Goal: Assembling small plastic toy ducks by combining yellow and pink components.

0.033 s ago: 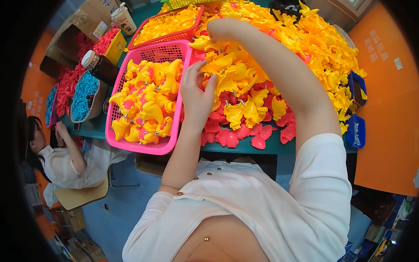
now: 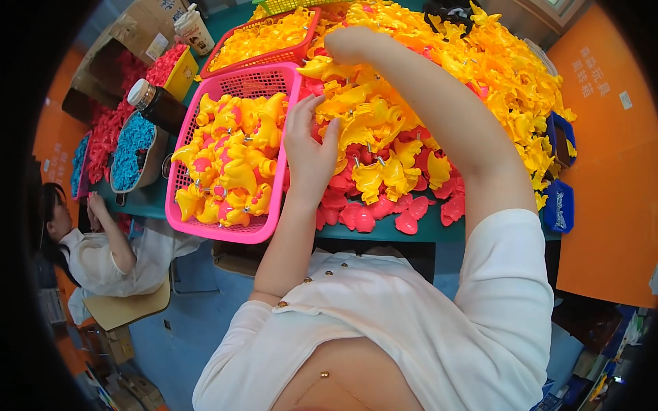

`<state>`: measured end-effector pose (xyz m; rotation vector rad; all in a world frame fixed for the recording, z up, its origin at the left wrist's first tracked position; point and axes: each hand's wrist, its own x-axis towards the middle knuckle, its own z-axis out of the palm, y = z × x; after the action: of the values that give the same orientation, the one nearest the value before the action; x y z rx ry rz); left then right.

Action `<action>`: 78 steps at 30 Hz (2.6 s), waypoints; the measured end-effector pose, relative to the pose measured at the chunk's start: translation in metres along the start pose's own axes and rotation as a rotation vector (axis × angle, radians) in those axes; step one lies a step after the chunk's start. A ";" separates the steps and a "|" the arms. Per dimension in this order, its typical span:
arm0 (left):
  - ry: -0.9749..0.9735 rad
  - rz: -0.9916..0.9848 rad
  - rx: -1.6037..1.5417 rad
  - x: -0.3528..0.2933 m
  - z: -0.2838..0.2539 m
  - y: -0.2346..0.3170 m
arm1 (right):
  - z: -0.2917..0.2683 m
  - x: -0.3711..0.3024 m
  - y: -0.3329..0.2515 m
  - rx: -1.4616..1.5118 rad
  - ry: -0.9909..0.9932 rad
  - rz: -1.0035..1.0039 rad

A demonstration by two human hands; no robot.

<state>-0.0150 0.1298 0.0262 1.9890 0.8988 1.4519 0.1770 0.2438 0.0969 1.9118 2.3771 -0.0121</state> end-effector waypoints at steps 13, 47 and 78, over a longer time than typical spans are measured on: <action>0.061 -0.006 -0.078 0.005 0.014 0.004 | -0.038 -0.065 0.009 0.325 0.082 0.142; -0.235 -0.116 0.522 0.091 0.064 -0.009 | -0.022 -0.073 0.027 -0.362 0.232 -0.230; -0.189 0.337 0.273 0.109 0.080 0.010 | 0.001 -0.189 0.071 2.289 0.366 0.232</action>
<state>0.0858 0.2039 0.0771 2.5329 0.7362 1.3355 0.2865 0.0747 0.1137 2.1931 1.5428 -3.7147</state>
